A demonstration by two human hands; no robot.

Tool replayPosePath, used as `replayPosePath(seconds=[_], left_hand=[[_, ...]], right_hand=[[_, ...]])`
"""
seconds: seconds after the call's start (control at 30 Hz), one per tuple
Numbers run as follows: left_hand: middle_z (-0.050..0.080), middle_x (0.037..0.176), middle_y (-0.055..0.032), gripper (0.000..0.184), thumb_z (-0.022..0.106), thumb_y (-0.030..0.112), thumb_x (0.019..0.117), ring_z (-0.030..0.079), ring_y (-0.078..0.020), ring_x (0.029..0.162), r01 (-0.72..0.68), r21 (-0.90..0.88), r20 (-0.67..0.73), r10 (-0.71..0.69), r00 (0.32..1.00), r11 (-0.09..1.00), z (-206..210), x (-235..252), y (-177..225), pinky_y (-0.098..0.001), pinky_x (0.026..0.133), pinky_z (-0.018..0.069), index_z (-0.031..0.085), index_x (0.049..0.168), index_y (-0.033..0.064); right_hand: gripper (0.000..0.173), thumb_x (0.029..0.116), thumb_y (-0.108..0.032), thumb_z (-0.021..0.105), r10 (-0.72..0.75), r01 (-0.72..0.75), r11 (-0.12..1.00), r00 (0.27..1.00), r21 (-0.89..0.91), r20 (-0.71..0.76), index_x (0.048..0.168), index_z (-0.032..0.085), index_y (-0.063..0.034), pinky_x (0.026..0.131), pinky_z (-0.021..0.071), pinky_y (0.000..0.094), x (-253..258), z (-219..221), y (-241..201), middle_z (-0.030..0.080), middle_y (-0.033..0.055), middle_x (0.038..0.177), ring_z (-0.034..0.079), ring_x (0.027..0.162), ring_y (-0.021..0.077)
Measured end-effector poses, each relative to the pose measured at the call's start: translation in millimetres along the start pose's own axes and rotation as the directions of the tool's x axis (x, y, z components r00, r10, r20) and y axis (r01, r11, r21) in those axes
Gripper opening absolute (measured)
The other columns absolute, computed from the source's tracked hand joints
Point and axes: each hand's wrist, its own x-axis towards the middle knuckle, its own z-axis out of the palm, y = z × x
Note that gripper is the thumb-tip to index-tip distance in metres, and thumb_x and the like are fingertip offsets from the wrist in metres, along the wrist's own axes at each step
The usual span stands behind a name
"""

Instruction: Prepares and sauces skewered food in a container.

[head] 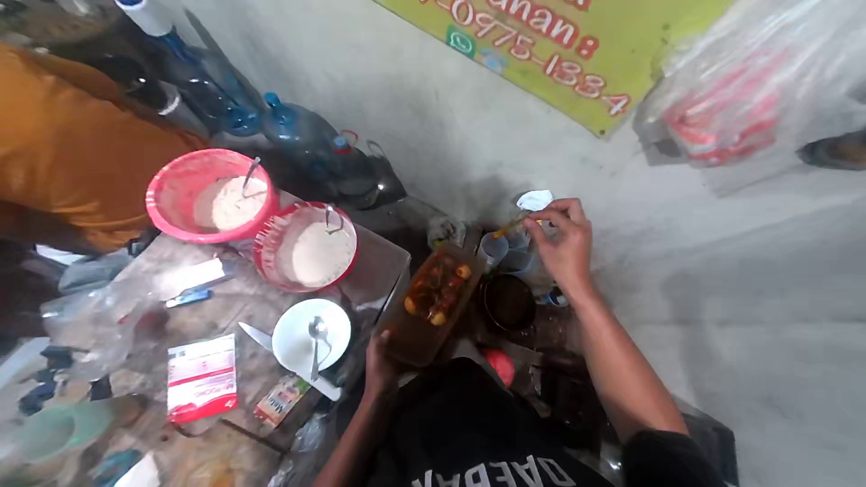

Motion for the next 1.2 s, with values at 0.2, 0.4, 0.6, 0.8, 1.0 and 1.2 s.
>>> replayPosePath(seconds=[0.2, 0.4, 0.6, 0.8, 1.0, 1.2], left_hand=[[0.074, 0.102, -0.0009, 0.060, 0.067, 0.050, 0.0868, 0.072, -0.0113, 0.095, -0.134, -0.163, -0.196, 0.101, 0.975, 0.977, 8, 23, 16, -0.0341, 0.083, 0.0622, 0.057, 0.126, 0.0051], [0.077, 0.096, -0.0008, 0.044, 0.061, 0.051, 0.0898, 0.074, -0.0127, 0.090, -0.233, -0.211, -0.390, 0.137, 0.911, 0.949, 49, 50, 27, -0.0338, 0.077, 0.0627, 0.069, 0.111, 0.0130], [0.076, 0.096, -0.0016, 0.053, 0.055, 0.059, 0.0916, 0.074, -0.0154, 0.088, -0.279, -0.177, -0.515, 0.153, 0.844, 0.944, 93, 85, 30, -0.0354, 0.074, 0.0623, 0.067, 0.115, 0.0131], [0.074, 0.097, -0.0055, 0.051, 0.048, 0.048, 0.0957, 0.073, -0.0181, 0.087, -0.292, -0.228, -0.544, 0.127, 0.829, 0.929, 126, 108, 57, -0.0374, 0.075, 0.0630, 0.056, 0.122, 0.0056], [0.073, 0.098, -0.0087, 0.053, 0.046, 0.046, 0.0976, 0.073, -0.0195, 0.088, -0.292, -0.181, -0.519, 0.161, 0.840, 0.939, 134, 117, 73, -0.0378, 0.078, 0.0627, 0.054, 0.125, 0.0011], [0.069, 0.098, -0.0091, 0.059, 0.050, 0.050, 0.0950, 0.071, -0.0196, 0.086, -0.269, -0.109, -0.542, 0.170, 0.823, 0.957, 138, 119, 71, -0.0383, 0.077, 0.0618, 0.052, 0.126, 0.0000]], right_hand=[[0.025, 0.0958, -0.037, 0.072, 0.028, -0.024, 0.999, 0.990, -0.032, 0.140, 0.104, 0.078, -0.0137, 0.089, 0.0496, 0.0567, 80, 77, 71, 0.067, 0.0131, 0.119, 0.065, 0.101, 0.0309], [0.027, 0.0989, -0.037, 0.067, 0.046, 0.007, 0.987, 0.946, -0.161, 0.320, 0.108, 0.078, -0.0136, 0.095, 0.0464, 0.0635, 133, 176, 134, 0.065, 0.0153, 0.125, 0.062, 0.112, 0.0378], [0.029, 0.1003, -0.030, 0.064, 0.186, -0.064, 0.971, 0.802, -0.229, 0.567, 0.117, 0.076, -0.0098, 0.100, 0.0441, 0.0689, 176, 265, 181, 0.061, 0.0206, 0.136, 0.058, 0.122, 0.0439], [0.033, 0.1027, -0.032, 0.063, -0.058, -0.010, 0.992, 0.852, 0.128, 0.520, 0.122, 0.072, -0.0069, 0.095, 0.0535, 0.0602, 235, 228, 121, 0.061, 0.0237, 0.132, 0.064, 0.113, 0.0418], [0.020, 0.0949, -0.031, 0.073, -0.562, 0.392, 0.815, 0.716, 0.428, 0.415, 0.107, 0.080, -0.0172, 0.092, 0.0494, 0.0572, 234, 163, -7, 0.069, 0.0103, 0.113, 0.065, 0.104, 0.0294], [0.018, 0.0936, -0.037, 0.071, -0.774, 0.673, 0.623, 0.456, 0.398, 0.439, 0.098, 0.080, -0.0216, 0.087, 0.0456, 0.0484, 207, 181, -69, 0.069, 0.0007, 0.094, 0.063, 0.090, 0.0212]])
